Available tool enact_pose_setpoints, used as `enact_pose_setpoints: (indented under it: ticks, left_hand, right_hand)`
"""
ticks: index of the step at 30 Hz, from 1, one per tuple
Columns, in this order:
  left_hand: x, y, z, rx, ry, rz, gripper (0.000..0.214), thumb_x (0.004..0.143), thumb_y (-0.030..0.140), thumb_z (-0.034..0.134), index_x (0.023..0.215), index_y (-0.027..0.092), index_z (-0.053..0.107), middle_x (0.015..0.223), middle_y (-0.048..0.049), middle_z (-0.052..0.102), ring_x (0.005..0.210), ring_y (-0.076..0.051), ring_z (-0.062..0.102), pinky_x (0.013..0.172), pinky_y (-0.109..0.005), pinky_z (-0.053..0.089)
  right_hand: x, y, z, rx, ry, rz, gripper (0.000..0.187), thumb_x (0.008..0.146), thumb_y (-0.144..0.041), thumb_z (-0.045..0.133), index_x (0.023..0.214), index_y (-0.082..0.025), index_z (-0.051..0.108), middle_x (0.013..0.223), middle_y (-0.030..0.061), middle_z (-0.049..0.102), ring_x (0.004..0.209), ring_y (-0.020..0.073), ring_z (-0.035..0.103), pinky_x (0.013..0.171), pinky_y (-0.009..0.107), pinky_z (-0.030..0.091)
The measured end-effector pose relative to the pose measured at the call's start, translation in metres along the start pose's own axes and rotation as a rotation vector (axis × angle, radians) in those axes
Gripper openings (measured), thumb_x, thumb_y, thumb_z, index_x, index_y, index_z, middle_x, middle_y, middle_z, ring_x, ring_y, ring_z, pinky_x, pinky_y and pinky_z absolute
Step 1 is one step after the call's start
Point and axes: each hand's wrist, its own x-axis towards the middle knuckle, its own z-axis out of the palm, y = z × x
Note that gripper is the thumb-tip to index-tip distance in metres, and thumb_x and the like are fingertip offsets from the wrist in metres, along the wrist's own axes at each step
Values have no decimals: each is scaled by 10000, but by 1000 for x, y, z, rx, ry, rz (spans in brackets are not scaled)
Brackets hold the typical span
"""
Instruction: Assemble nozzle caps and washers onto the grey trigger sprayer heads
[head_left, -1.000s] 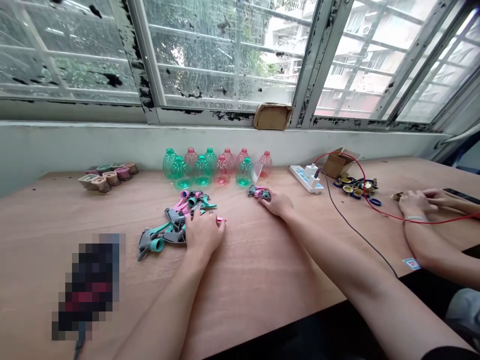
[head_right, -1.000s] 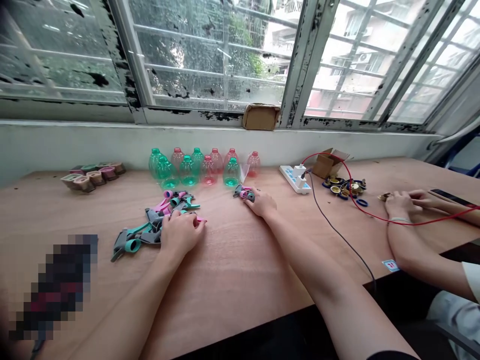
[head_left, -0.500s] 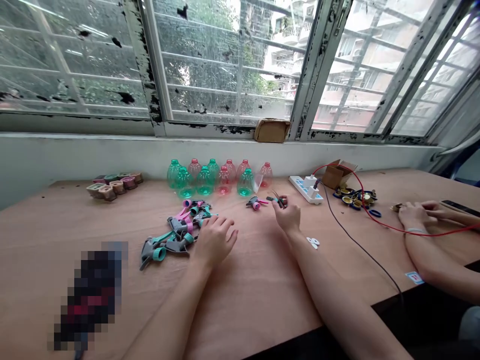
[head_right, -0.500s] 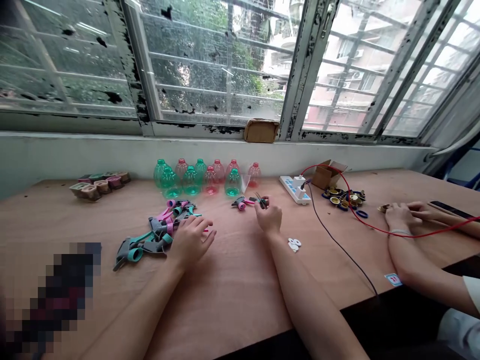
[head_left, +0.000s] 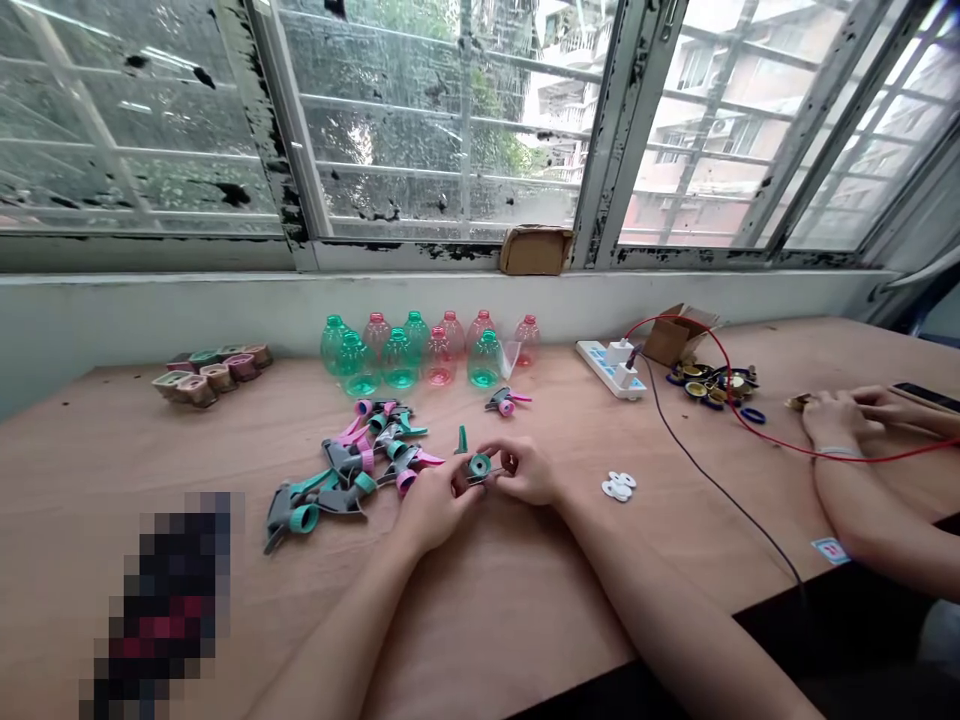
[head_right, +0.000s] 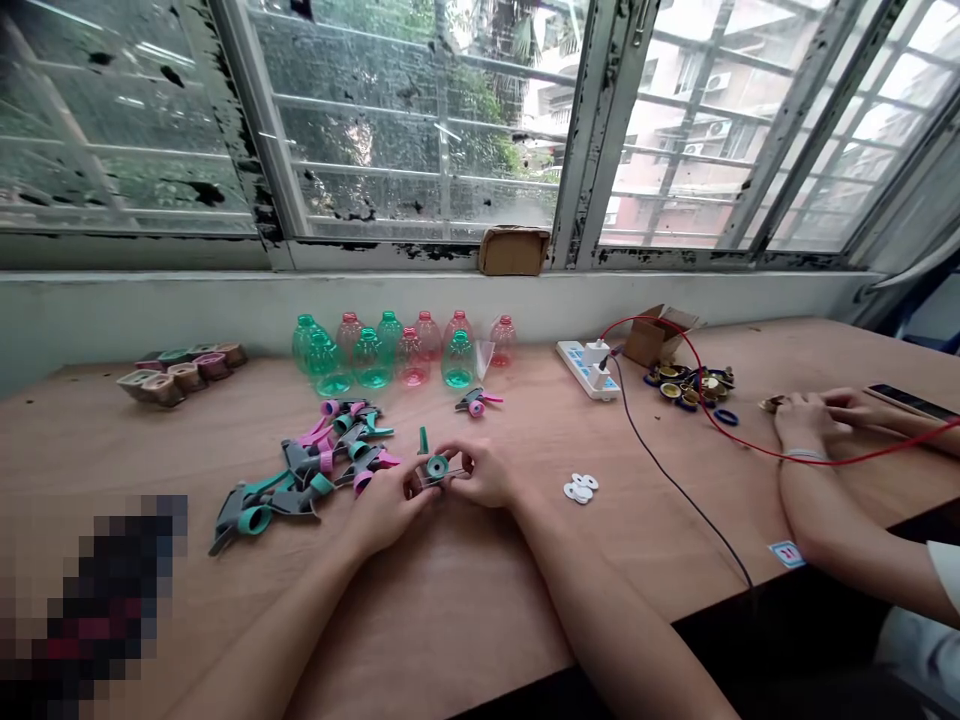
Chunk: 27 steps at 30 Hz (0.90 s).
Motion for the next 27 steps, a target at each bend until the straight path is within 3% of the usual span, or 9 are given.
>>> enact_pose_setpoints:
  ticks: [5,10,15,20,23,27]
  left_hand:
    - [1,1,-1,-25,21,1,287,823,335,577,1082,223,628,687,13,633,616,-155,565,569,-234,371]
    - [1,2,0,9,19,-23,236,804,325,591,1007,216,638,723,-1,661,644,-160,586,571,-230,375]
    - [0,3,0,66,19,-27,272,793,296,584,1045,228,659,654,16,630,596,-150,560,536,-226,338]
    - [-1,5,-1,114,-10,-4,245,828,305,531,1021,238,666,705,4,661,625,-155,571,541,-228,325]
    - [-1,8,-2,136,-28,-17,222,818,292,543,1008,246,648,759,-1,682,672,-165,597,554,-228,332]
    - [1,10,-3,203,-48,-9,172,827,302,536,955,254,640,759,-1,676,694,-177,609,556,-235,334]
  right_hand:
    - [-1,-4,1,5,8,-17,412,685,-179,645,1094,-214,610,896,-5,709,522,77,417,546,185,399]
    - [1,-3,-4,-41,-24,-19,315,722,-367,722,985,-201,677,777,-13,681,520,78,423,541,191,379]
    - [2,-4,-19,-121,14,-11,326,892,-438,537,877,-176,731,730,23,666,592,108,515,574,211,377]
    - [1,-22,-45,-358,-147,18,368,924,-427,496,780,-204,750,607,-2,648,531,96,464,553,220,314]
    - [-1,-39,-55,-574,-196,64,328,920,-423,500,828,-240,756,704,17,701,616,122,542,585,234,310]
    - [-4,-63,-54,-872,-295,101,357,936,-414,467,798,-233,742,808,62,718,737,173,607,588,249,307]
